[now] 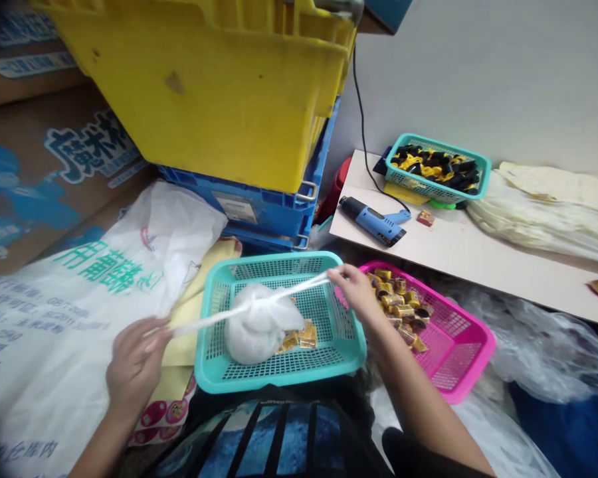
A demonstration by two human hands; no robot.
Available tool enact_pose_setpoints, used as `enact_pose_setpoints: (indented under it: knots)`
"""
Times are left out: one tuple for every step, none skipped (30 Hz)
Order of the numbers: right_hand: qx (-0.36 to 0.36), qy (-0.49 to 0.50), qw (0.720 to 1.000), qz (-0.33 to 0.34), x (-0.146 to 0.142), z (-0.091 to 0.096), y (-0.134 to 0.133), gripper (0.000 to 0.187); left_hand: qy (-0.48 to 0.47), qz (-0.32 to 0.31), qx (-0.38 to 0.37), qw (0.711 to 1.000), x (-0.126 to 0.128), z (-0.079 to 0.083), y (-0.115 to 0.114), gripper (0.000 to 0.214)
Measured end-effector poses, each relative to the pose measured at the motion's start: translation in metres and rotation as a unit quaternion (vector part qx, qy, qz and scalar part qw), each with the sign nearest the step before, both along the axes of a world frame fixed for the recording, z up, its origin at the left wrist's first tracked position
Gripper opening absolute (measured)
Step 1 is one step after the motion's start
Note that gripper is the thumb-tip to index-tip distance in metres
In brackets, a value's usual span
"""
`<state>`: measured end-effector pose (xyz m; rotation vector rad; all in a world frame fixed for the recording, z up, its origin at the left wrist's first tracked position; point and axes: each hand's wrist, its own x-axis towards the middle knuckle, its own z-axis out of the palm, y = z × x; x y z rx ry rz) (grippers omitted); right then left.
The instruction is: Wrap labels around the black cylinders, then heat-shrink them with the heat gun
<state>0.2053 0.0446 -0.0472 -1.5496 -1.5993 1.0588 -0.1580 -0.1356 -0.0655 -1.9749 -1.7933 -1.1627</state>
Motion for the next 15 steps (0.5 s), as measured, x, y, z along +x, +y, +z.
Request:
enact_pose_setpoints:
  knots:
    - [0.015,-0.073,0.997,-0.012,0.015,-0.009,-0.001,0.038,0.019,0.024,-0.034,0.999,-0.008,-0.011,-0.012,0.01]
    - [0.025,-0.125,0.992,-0.023,0.026,-0.017,-0.002,0.039,0.022,0.036,-0.054,0.998,-0.014,-0.021,-0.023,0.008]
    - [0.039,-0.164,0.985,-0.037,0.031,-0.022,-0.002,0.039,0.023,0.042,-0.068,0.997,-0.017,-0.029,-0.03,0.008]
    - [0.061,-0.189,0.979,-0.054,0.031,-0.024,-0.002,0.038,0.016,0.045,-0.082,0.995,-0.019,-0.033,-0.034,0.01]
    - [0.097,-0.198,0.973,-0.067,0.024,-0.025,-0.002,0.037,0.001,0.047,-0.092,0.995,-0.019,-0.036,-0.034,0.012]
    - [0.146,-0.198,0.967,-0.067,0.013,-0.023,-0.002,0.038,-0.019,0.05,-0.102,0.993,-0.019,-0.036,-0.032,0.015]
    - [0.2,-0.197,0.959,-0.04,-0.002,-0.019,-0.003,0.043,-0.043,0.053,-0.114,0.991,-0.018,-0.034,-0.027,0.018]
    - [0.255,-0.194,0.947,0.012,-0.019,-0.015,-0.006,0.053,-0.069,0.052,-0.13,0.988,-0.017,-0.031,-0.02,0.021]
    - [0.296,-0.191,0.931,0.096,-0.039,-0.011,-0.01,0.068,-0.097,0.046,-0.146,0.983,-0.018,-0.027,-0.014,0.024]
    - [0.304,-0.211,0.908,0.196,-0.059,-0.008,-0.016,0.079,-0.129,0.038,-0.16,0.978,-0.019,-0.024,-0.008,0.026]
    - [0.296,-0.242,0.878,0.287,-0.079,-0.006,-0.022,0.082,-0.162,0.027,-0.17,0.972,-0.02,-0.023,-0.002,0.03]
    - [0.286,-0.27,0.846,0.361,-0.097,-0.005,-0.027,0.077,-0.198,0.019,-0.177,0.964,-0.023,-0.023,0.003,0.034]
    - [0.273,-0.291,0.819,0.413,-0.113,-0.005,-0.03,0.065,-0.234,0.013,-0.18,0.955,-0.026,-0.025,0.007,0.037]
    - [0.259,-0.303,0.802,0.444,-0.125,-0.004,-0.03,0.046,-0.261,0.013,-0.178,0.949,-0.029,-0.03,0.012,0.041]
    - [0.263,-0.309,0.798,0.446,-0.133,-0.002,-0.029,0.028,-0.284,0.02,-0.18,0.942,-0.032,-0.035,0.017,0.043]
